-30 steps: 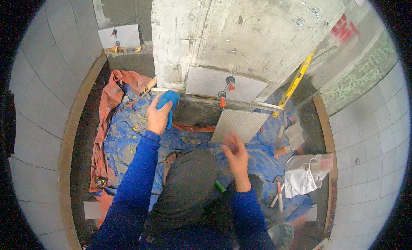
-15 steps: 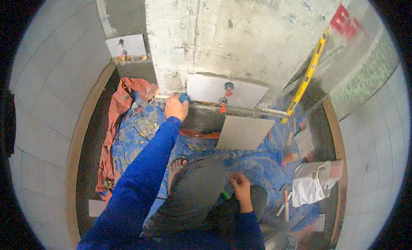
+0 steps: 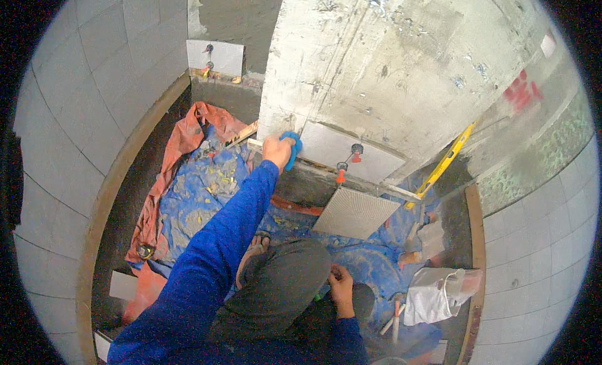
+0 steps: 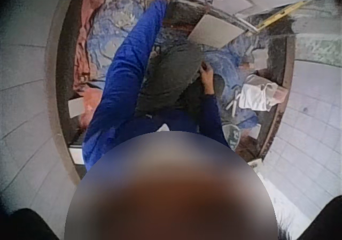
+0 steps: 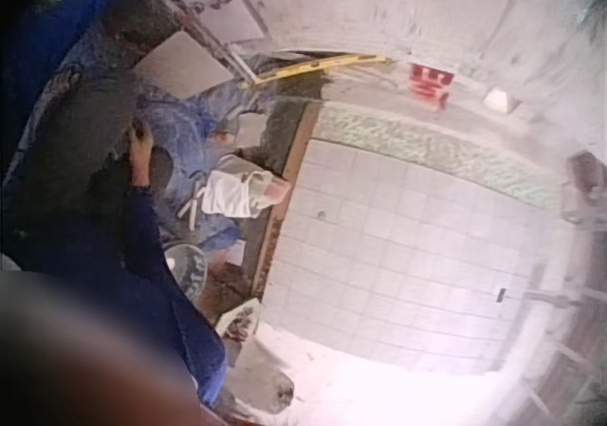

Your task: The person kneels on a protective tarp and applies cement adhesive to the back of a white ceramic tile using a notched trowel. They then position the tile on the wall, tap it with a rubber mallet, and secure it with tile leveling clips.

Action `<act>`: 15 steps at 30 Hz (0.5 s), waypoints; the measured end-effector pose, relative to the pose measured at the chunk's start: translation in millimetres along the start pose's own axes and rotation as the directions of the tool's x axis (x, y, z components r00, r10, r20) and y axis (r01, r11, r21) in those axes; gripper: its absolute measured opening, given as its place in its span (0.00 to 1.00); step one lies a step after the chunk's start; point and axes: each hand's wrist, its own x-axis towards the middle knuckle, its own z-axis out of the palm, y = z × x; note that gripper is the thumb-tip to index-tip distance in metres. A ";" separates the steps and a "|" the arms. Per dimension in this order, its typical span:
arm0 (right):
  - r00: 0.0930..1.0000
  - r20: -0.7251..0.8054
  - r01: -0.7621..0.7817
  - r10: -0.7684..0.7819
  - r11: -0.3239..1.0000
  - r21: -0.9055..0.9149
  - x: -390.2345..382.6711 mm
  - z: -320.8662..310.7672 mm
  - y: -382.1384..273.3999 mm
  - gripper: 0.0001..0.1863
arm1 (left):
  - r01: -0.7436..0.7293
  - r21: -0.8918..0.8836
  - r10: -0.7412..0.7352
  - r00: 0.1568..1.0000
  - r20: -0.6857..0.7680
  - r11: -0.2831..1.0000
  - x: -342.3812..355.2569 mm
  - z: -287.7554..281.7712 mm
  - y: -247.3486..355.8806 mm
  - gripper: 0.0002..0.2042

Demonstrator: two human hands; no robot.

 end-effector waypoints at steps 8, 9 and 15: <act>0.999 -0.050 0.007 -0.004 0.999 0.053 -4.8 1.6 3.7 0.14 | -0.126 -0.776 0.086 0.992 -0.092 0.618 -29.7 -92.6 100.2 0.15; 0.998 -0.059 0.001 0.003 0.998 0.058 -6.0 0.4 0.6 0.16 | -0.177 -0.803 0.108 0.984 -0.140 0.569 -43.5 -105.2 105.8 0.14; 0.968 -0.223 0.178 -0.117 0.944 0.278 -19.4 -26.3 -64.8 0.18 | -0.264 -0.530 0.448 0.857 0.255 0.806 -183.7 -38.6 113.8 0.35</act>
